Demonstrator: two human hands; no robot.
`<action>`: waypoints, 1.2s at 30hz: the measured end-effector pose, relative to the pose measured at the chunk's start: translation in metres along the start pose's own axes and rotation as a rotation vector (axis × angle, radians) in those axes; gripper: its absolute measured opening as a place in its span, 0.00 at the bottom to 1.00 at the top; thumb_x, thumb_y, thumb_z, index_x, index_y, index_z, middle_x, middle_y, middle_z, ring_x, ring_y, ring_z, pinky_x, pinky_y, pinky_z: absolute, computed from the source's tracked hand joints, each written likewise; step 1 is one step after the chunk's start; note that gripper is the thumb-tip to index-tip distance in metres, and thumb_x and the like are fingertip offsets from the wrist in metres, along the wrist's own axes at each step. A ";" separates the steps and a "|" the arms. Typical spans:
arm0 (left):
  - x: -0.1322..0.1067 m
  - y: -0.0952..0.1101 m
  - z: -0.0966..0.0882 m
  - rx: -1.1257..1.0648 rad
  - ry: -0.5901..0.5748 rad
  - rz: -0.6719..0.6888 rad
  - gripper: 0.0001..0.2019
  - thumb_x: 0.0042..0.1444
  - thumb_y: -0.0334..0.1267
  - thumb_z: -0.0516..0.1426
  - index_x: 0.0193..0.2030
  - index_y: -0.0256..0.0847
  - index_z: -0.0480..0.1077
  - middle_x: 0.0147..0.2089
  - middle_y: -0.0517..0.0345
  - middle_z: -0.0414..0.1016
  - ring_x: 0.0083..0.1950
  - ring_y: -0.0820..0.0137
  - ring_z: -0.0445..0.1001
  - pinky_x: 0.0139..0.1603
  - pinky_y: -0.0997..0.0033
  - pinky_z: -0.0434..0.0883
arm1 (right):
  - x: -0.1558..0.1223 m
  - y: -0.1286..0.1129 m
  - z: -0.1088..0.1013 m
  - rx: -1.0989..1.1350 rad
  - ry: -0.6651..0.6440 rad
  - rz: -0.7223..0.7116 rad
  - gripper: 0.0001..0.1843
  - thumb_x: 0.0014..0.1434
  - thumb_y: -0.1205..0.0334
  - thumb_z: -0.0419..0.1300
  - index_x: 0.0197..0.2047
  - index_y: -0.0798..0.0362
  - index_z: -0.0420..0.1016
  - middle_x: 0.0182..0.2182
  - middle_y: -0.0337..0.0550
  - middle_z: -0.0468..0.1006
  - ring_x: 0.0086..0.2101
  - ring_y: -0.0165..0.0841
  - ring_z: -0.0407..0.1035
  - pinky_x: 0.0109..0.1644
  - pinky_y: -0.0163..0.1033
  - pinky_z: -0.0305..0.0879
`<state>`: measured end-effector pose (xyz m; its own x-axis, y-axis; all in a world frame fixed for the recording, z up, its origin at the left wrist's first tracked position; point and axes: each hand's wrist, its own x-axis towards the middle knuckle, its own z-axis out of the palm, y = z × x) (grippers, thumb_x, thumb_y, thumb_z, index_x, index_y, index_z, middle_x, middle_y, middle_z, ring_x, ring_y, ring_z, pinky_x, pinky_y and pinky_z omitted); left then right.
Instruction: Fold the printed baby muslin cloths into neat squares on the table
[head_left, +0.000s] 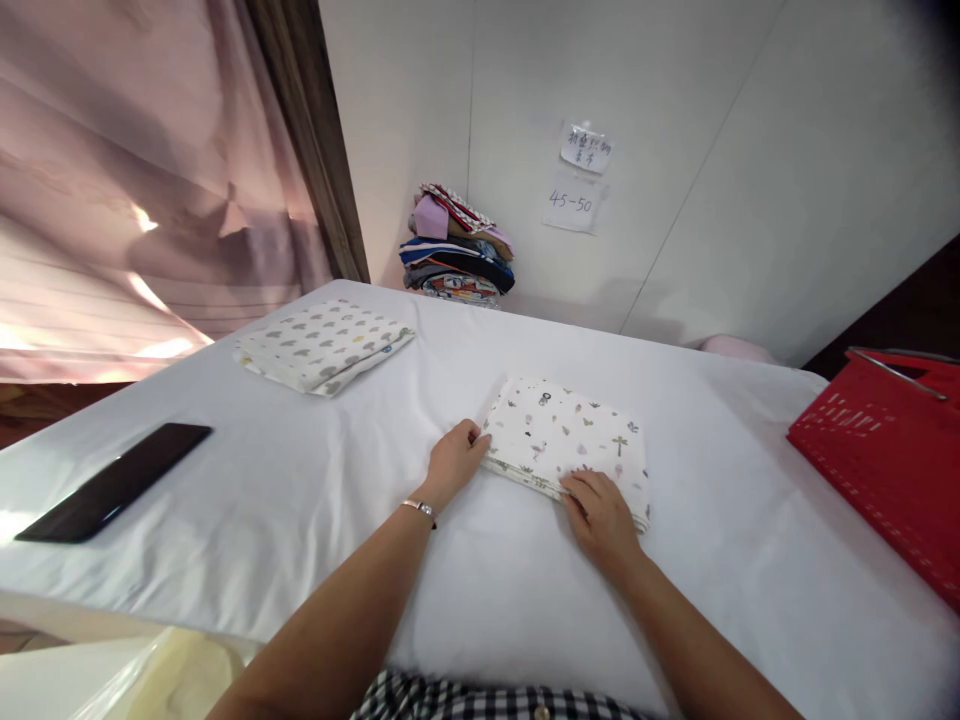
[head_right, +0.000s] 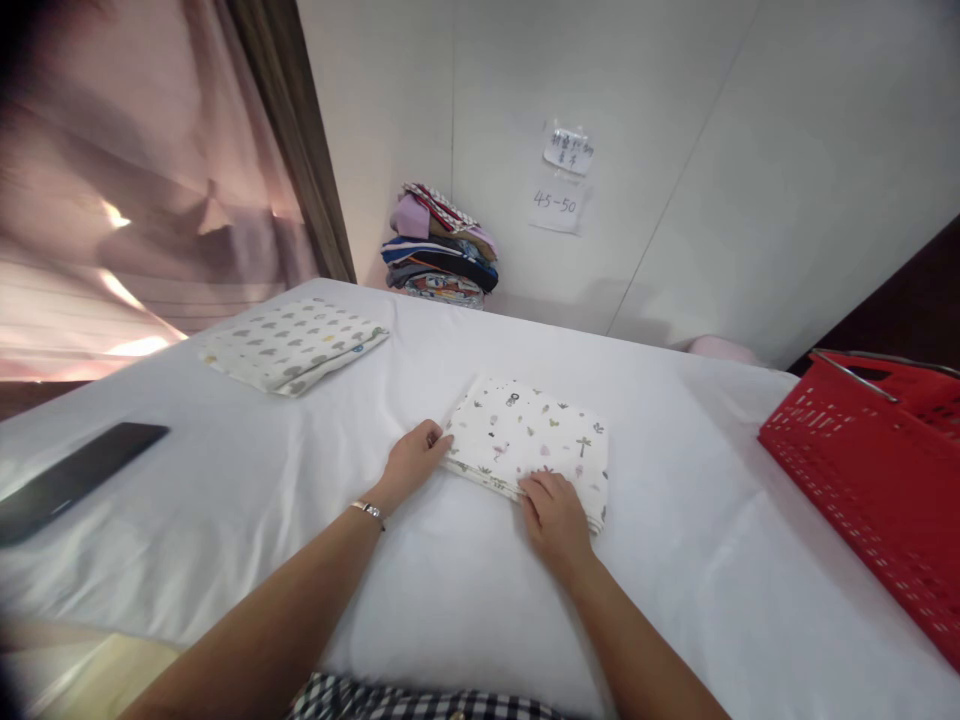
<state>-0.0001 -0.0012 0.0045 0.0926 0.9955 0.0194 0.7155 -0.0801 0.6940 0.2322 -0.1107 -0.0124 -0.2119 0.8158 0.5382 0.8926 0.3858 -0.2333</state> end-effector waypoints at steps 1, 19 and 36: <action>0.000 0.000 0.000 -0.004 0.003 0.004 0.08 0.55 0.44 0.52 0.30 0.43 0.62 0.29 0.63 0.70 0.30 0.72 0.66 0.30 0.74 0.59 | 0.001 -0.001 -0.001 -0.003 -0.007 0.001 0.11 0.61 0.64 0.50 0.43 0.53 0.72 0.38 0.47 0.73 0.39 0.37 0.65 0.44 0.45 0.64; -0.010 0.003 0.004 0.096 0.235 0.369 0.12 0.56 0.36 0.53 0.47 0.42 0.65 0.48 0.52 0.68 0.49 0.65 0.66 0.48 0.64 0.63 | -0.006 0.010 -0.018 -0.103 -0.125 -0.014 0.10 0.62 0.63 0.49 0.41 0.52 0.71 0.38 0.46 0.73 0.38 0.36 0.66 0.41 0.43 0.65; -0.016 0.006 0.000 0.139 -0.076 0.652 0.08 0.54 0.38 0.57 0.41 0.47 0.74 0.41 0.58 0.71 0.46 0.68 0.66 0.52 0.62 0.57 | 0.041 -0.020 0.007 -0.074 -0.189 -0.071 0.10 0.62 0.64 0.50 0.43 0.52 0.71 0.35 0.45 0.71 0.36 0.36 0.64 0.37 0.40 0.61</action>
<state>0.0029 -0.0174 0.0088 0.5806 0.7356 0.3490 0.5789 -0.6744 0.4583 0.2030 -0.0824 0.0089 -0.3395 0.8568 0.3880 0.8982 0.4178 -0.1365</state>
